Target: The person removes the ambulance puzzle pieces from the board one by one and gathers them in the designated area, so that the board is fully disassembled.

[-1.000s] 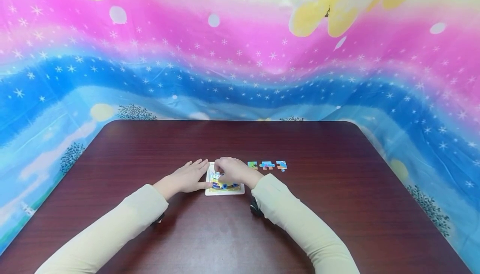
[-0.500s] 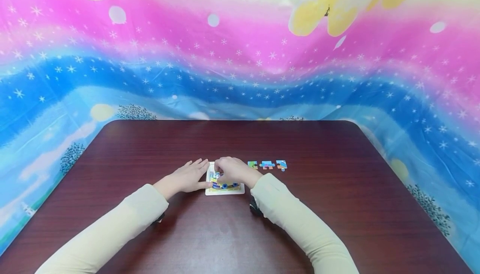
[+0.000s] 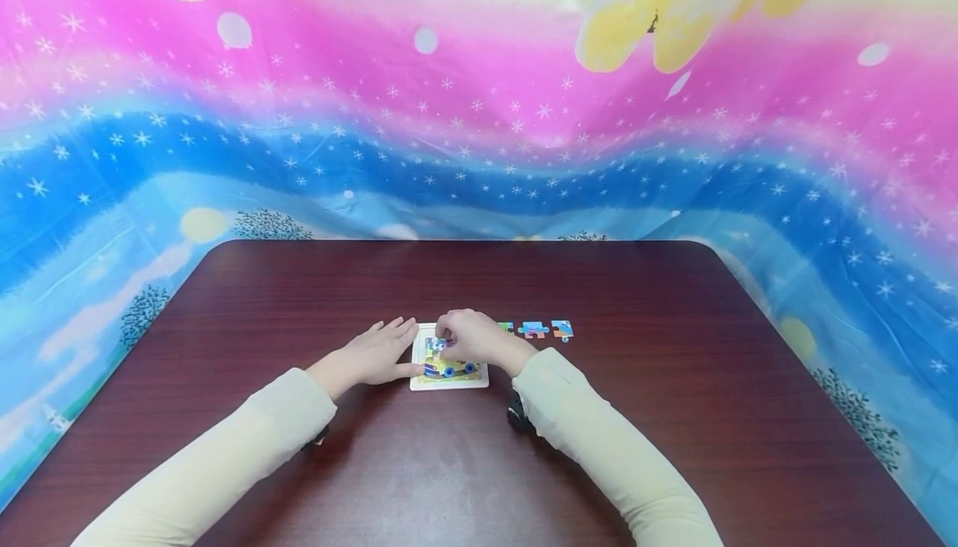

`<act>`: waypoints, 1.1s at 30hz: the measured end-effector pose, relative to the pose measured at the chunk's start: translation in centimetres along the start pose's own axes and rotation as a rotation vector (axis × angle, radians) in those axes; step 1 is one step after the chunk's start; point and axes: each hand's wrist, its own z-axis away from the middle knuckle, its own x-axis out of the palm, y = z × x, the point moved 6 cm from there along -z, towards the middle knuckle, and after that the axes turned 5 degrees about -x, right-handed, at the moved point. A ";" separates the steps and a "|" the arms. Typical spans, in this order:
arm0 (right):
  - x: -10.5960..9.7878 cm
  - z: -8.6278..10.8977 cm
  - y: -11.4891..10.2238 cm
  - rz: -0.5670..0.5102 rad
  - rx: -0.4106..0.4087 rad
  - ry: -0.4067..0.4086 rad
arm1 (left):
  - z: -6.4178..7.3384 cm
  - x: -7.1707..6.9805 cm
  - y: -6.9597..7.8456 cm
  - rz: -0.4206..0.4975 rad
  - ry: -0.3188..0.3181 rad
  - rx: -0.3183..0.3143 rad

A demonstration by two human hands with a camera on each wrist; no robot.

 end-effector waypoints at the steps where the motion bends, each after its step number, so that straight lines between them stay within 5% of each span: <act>1: -0.2 0.2 0.1 -0.002 0.004 0.006 | 0.0 0.0 0.0 0.000 0.002 0.001; 21: -3.8 6.3 4.4 -0.027 0.091 0.142 | 0.0 0.3 -0.2 0.010 0.017 0.005; 33: -3.7 8.7 6.0 -0.002 0.135 0.100 | 0.1 0.2 0.0 0.004 0.005 0.007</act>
